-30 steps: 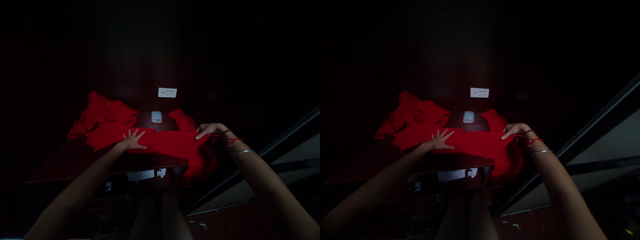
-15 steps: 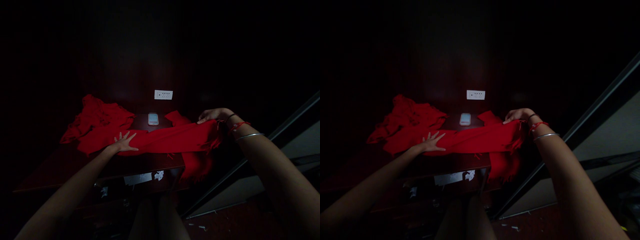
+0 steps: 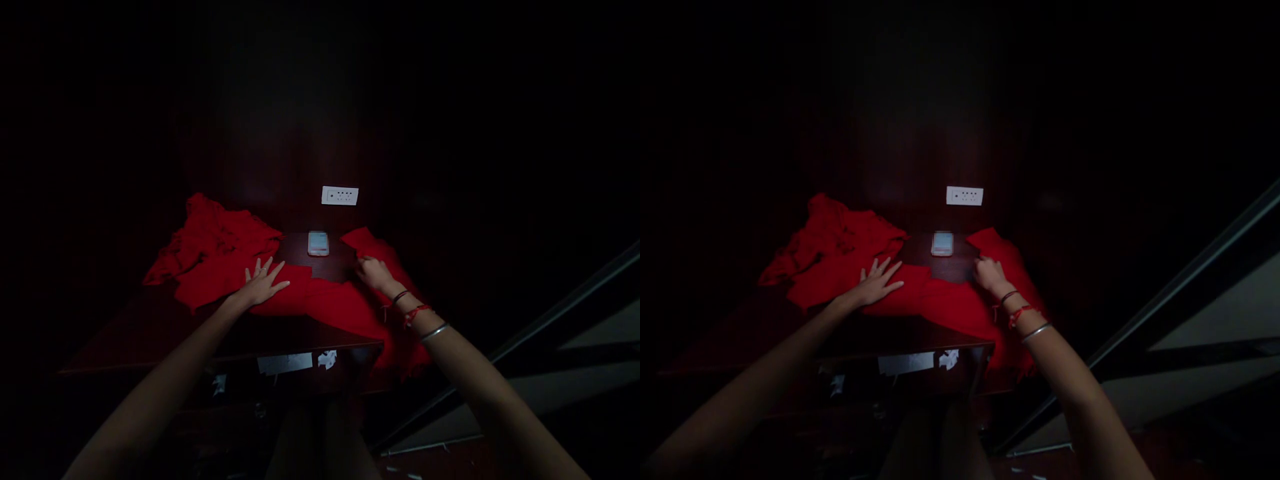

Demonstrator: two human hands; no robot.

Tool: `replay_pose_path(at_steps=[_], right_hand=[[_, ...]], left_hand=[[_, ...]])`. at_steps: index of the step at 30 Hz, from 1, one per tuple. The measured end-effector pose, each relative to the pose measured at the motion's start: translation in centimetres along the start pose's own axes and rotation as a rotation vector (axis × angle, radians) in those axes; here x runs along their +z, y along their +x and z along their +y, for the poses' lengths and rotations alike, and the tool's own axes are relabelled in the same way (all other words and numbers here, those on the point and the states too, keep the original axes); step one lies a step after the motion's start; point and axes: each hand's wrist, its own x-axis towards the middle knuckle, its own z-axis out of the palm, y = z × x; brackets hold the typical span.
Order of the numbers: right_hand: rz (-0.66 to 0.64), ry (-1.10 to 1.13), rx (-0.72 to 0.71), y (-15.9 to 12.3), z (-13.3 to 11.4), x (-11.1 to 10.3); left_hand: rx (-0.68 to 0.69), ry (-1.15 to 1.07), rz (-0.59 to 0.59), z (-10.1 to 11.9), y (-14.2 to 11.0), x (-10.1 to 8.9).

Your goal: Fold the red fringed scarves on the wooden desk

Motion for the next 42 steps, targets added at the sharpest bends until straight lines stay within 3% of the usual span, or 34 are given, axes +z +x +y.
replay_pose_path(at_steps=[2,5,10,13,16,20,23,26,29,32,34,37,39,42], right_hand=[[-0.003,0.09,-0.103,1.1,-3.5,1.6],[-0.047,0.212,-0.175,2.6,-7.1,3.6],[-0.163,0.203,-0.285,4.0,-8.2,5.6],[-0.16,0.221,-0.147,4.5,-8.3,6.2],[-0.163,0.19,0.046,5.1,-8.6,6.9],[-0.148,0.168,0.182,5.9,-8.2,6.9],[-0.004,0.211,0.202,5.7,-8.2,5.8],[0.143,0.351,0.105,4.3,-9.7,4.6],[-0.014,0.396,0.042,1.9,-11.8,4.0],[-0.138,0.357,0.064,-0.2,-12.7,4.3],[-0.153,0.378,0.05,-1.2,-12.4,4.8],[-0.171,0.4,0.007,-2.2,-11.5,6.0],[-0.183,0.359,-0.02,-2.6,-11.0,6.3],[-0.247,0.208,-0.053,-3.1,-11.0,5.4]], left_hand=[[0.031,0.008,0.054,-0.1,-0.2,0.3],[0.043,-0.001,0.043,-0.3,-0.5,1.3],[0.051,-0.019,0.223,-0.5,-1.0,2.8],[0.094,-0.011,0.296,-0.6,-1.1,3.2],[0.225,0.021,0.278,-0.6,-1.3,3.2],[0.299,0.018,0.244,-0.4,-1.8,3.0],[0.308,-0.049,0.266,-0.3,-1.8,2.7],[0.169,-0.2,0.423,-0.7,-1.4,2.1],[-0.179,-0.35,0.609,-2.0,-1.6,1.7],[-0.37,-0.521,0.489,-3.4,-2.7,1.7],[-0.354,-0.702,0.392,-3.8,-3.7,1.8],[-0.288,-0.93,0.354,-3.9,-4.7,2.0],[-0.273,-0.907,0.309,-3.7,-5.0,1.9],[-0.255,-0.643,0.292,-3.4,-5.3,1.6]])
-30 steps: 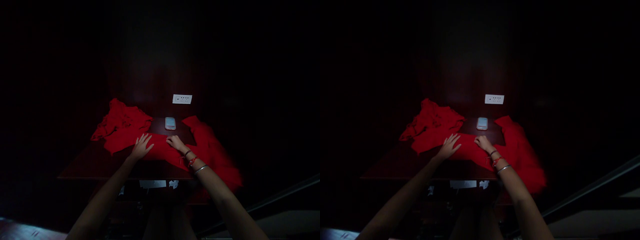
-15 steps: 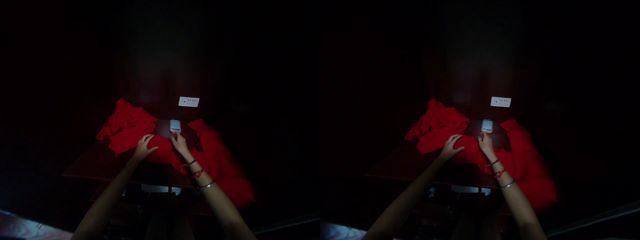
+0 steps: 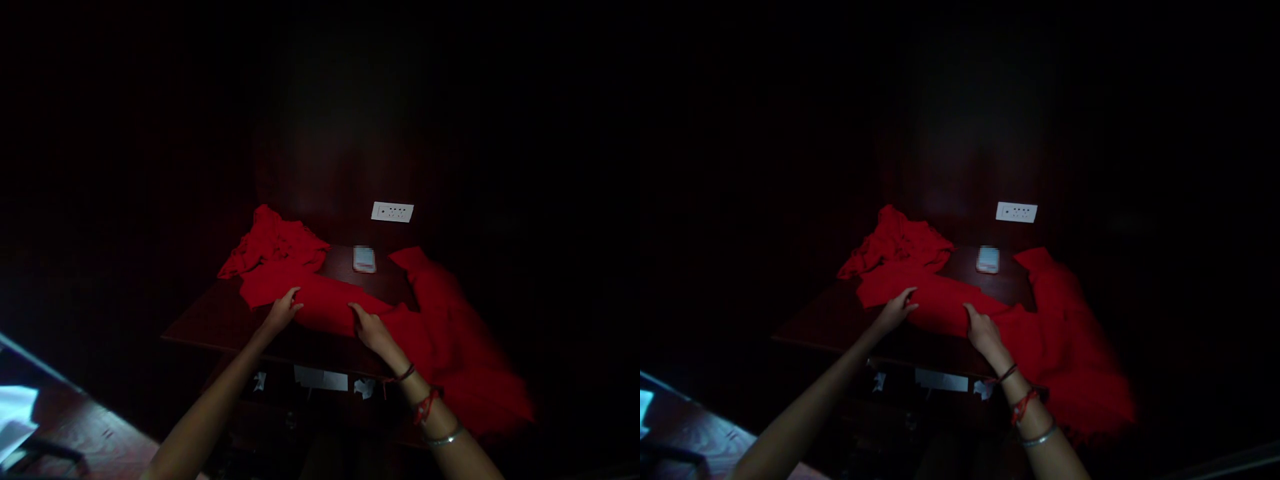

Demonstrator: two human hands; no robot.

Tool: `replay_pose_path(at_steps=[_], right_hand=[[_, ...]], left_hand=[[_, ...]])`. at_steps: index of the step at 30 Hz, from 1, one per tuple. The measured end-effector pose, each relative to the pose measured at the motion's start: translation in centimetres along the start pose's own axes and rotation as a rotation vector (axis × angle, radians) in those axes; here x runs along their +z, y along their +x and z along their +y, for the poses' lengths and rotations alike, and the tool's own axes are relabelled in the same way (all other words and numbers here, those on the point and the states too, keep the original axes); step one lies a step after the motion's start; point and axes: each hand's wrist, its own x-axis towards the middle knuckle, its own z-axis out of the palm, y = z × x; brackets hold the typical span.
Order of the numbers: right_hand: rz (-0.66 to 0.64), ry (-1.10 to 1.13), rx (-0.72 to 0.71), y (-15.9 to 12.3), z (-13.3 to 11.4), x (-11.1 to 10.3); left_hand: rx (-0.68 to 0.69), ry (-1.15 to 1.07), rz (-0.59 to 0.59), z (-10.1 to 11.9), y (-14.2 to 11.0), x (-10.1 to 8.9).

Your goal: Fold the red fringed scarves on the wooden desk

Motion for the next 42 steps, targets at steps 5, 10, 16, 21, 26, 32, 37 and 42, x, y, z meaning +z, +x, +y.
replay_pose_path(at_steps=[5,10,16,21,26,32,37,42], right_hand=[[0.226,-0.182,-0.053,-0.1,-3.3,-3.0],[0.129,-0.177,-0.199,1.2,-4.3,-0.6],[-0.092,-0.173,-0.089,1.4,-1.3,2.3],[0.008,-0.161,-0.119,2.7,-3.5,-0.7],[0.144,-0.146,-0.335,6.3,-7.8,-0.4],[-0.111,-0.163,-0.27,8.1,-7.4,2.4],[-0.105,-0.064,-0.324,9.4,-7.4,0.7],[0.083,0.048,-0.344,11.7,-9.3,-0.1]], left_hand=[[0.061,0.133,0.047,0.4,-0.6,-0.4],[-0.025,-0.06,-0.127,-1.0,-0.9,-1.1],[-0.047,0.447,-0.07,-0.2,-1.0,-3.6],[0.123,0.583,0.121,2.2,0.1,-5.1],[-0.049,0.695,-0.024,-0.8,2.1,-4.9],[-0.242,0.682,-0.234,-5.2,1.9,-5.4],[-0.28,0.552,-0.129,-5.0,2.3,-7.1],[-0.364,0.528,0.158,-5.7,2.7,-7.8]])
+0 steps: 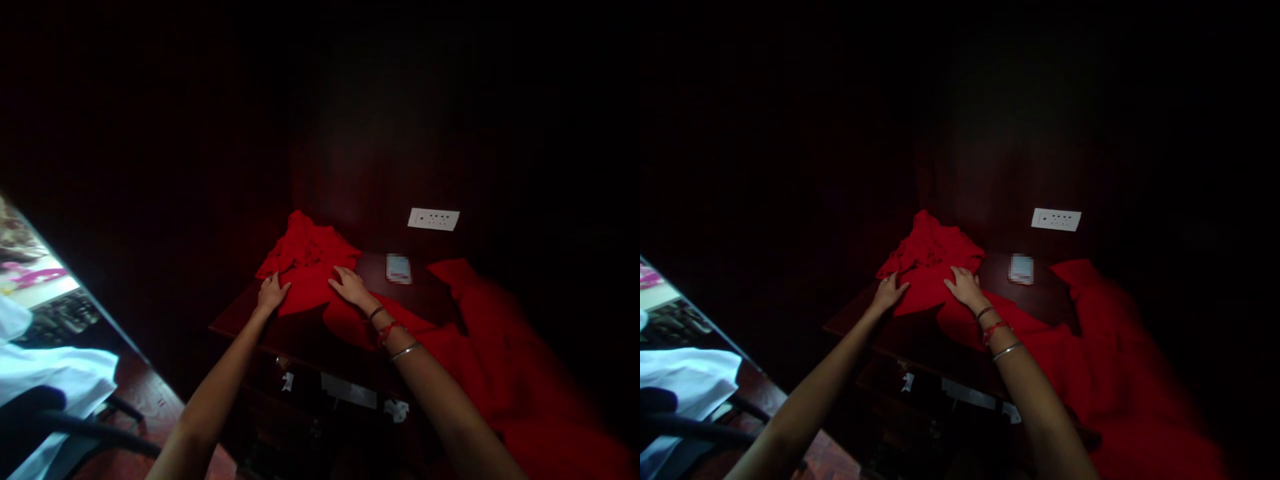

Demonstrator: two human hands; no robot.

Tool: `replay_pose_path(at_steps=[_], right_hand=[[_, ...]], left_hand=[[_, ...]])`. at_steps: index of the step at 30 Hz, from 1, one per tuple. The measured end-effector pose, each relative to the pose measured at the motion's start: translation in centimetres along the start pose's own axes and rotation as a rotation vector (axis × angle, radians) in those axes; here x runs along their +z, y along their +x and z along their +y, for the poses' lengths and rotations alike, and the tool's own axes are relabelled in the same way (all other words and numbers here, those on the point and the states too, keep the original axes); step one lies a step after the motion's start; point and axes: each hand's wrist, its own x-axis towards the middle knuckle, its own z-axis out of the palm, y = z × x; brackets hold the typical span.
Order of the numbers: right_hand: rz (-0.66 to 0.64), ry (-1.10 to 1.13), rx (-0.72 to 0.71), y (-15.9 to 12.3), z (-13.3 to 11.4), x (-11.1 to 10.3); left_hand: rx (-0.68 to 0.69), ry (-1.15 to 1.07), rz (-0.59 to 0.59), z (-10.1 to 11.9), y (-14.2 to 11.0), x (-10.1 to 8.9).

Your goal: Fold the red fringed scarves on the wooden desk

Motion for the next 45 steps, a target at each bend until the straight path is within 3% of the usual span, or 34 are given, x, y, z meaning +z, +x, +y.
replay_pose_path(at_steps=[5,8,11,12,14,16,18,21,25,27,29,32,34,36,42,45], right_hand=[[-0.189,-0.118,-0.052,0.2,0.2,3.0],[-0.277,-0.154,-0.032,-0.1,0.4,3.4],[-0.22,-0.166,-0.079,-0.4,0.1,2.6],[-0.178,-0.169,-0.124,-0.5,-0.1,2.3],[-0.148,-0.181,-0.228,-1.1,-0.4,2.1],[-0.215,-0.204,-0.275,-1.8,-0.5,2.2],[-0.292,-0.224,-0.256,-2.5,-0.6,2.5],[-0.355,-0.236,-0.224,-3.4,-0.6,2.9],[-0.402,-0.215,-0.171,-3.5,-0.7,2.3],[-0.381,-0.132,-0.185,-2.9,-0.6,1.5],[-0.276,-0.019,-0.187,-1.7,-0.4,0.4],[-0.118,0.039,-0.006,0.7,0.3,-1.0],[-0.111,0.012,0.118,2.0,1.1,-1.1],[-0.135,-0.008,0.155,2.8,1.9,-0.8],[-0.097,0.0,0.126,2.7,4.1,0.8],[-0.038,0.009,0.097,2.6,4.3,1.0]], left_hand=[[-0.046,0.197,-0.119,-0.8,-0.4,1.3],[-0.087,0.226,-0.161,-1.2,-0.5,1.0],[-0.088,0.176,-0.064,-0.8,-0.6,0.2],[-0.036,0.153,0.019,-0.5,-0.6,0.0],[0.198,0.127,0.133,0.1,-0.4,-0.1],[0.456,0.137,0.033,0.5,0.1,0.0],[0.518,0.169,-0.185,0.5,0.9,0.3],[0.356,0.22,-0.365,-0.2,2.0,0.5],[0.224,0.225,-0.406,-1.1,2.0,0.0],[0.203,0.119,-0.318,-1.3,1.6,-0.2],[0.18,-0.067,-0.143,-1.3,1.6,-0.4],[0.066,-0.252,0.04,-1.1,2.5,-0.5],[-0.019,-0.266,0.042,-0.9,3.4,-0.5],[-0.075,-0.275,0.037,-0.8,4.3,-0.6],[-0.145,-0.34,0.107,-1.1,4.8,-0.4],[-0.158,-0.432,0.07,-1.4,4.5,0.1]])
